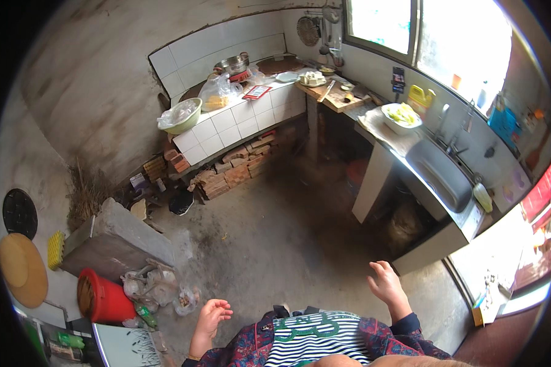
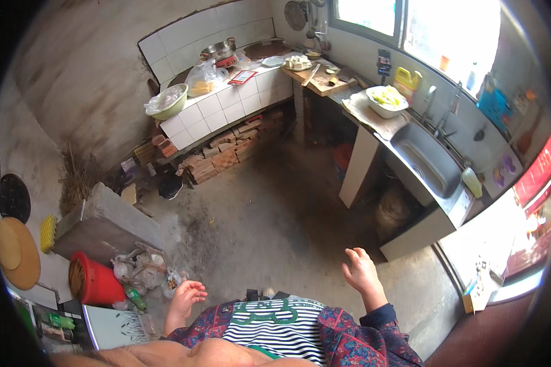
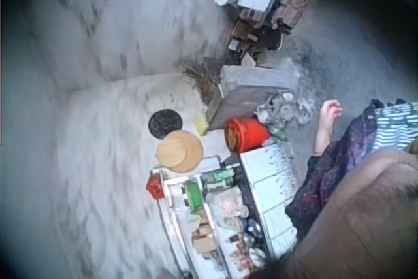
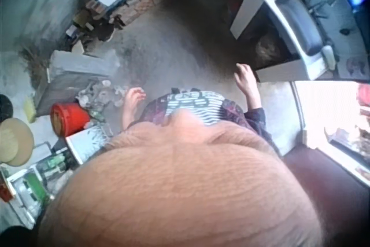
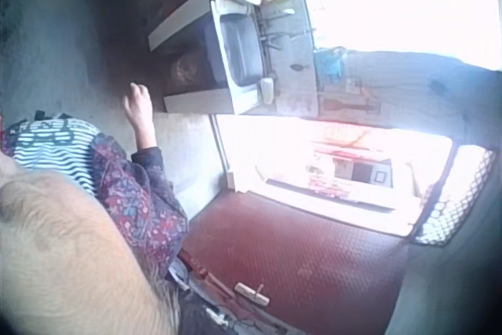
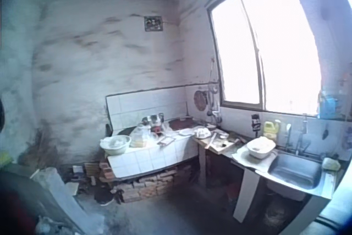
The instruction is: The person pours oil into a pot of boiling water on a stove. They then retrieve a bag of mixed meatballs and tofu from a plastic bag and add them one by one into the pot. Finally, they open a red seasoning packet and prepare to add its contents to the pot.
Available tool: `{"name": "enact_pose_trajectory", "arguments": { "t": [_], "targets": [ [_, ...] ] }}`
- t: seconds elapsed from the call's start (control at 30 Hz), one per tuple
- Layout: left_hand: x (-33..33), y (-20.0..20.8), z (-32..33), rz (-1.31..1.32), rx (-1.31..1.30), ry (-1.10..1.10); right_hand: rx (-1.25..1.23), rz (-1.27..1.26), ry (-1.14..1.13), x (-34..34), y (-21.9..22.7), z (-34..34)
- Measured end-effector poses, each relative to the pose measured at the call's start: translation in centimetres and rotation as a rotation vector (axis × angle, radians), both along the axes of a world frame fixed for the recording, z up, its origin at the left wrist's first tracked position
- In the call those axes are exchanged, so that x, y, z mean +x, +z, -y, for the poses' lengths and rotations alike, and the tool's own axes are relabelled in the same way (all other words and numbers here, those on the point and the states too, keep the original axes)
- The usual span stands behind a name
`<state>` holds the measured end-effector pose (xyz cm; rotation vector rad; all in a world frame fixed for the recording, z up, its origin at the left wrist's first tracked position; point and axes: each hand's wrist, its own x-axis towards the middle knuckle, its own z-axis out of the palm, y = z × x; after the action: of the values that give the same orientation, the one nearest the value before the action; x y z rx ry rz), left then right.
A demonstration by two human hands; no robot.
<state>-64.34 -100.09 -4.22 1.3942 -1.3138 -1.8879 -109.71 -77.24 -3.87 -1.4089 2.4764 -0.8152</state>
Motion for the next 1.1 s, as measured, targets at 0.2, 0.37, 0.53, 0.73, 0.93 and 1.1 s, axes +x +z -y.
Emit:
{"name": "enact_pose_trajectory", "arguments": {
  "t": [0.2,0.37,0.53,0.73,0.93,1.1],
  "targets": [
    [-6.6,-2.7,11.5,-0.029,-0.054,-0.017,0.002,0.069,0.147,-3.8,-0.1,15.3],
    [-15.4,-4.6,25.7,-0.079,-0.077,-0.080,0.045,0.097,0.062,-8.4,0.8,24.4],
    [-25.4,-3.0,37.6,-0.156,-0.019,-0.185,0.081,0.056,-0.062,-13.8,2.2,30.3],
    [-36.1,-1.4,48.1,-0.219,-0.051,-0.306,0.203,0.170,-0.134,-18.4,1.7,37.5],
    [-43.6,-2.9,55.8,-0.266,0.012,-0.291,0.138,0.176,-0.013,-26.9,-0.9,48.1],
    [-48.8,-4.0,63.5,-0.205,0.107,-0.095,0.161,0.208,0.074,-35.5,-2.5,58.9]
  ]
}}
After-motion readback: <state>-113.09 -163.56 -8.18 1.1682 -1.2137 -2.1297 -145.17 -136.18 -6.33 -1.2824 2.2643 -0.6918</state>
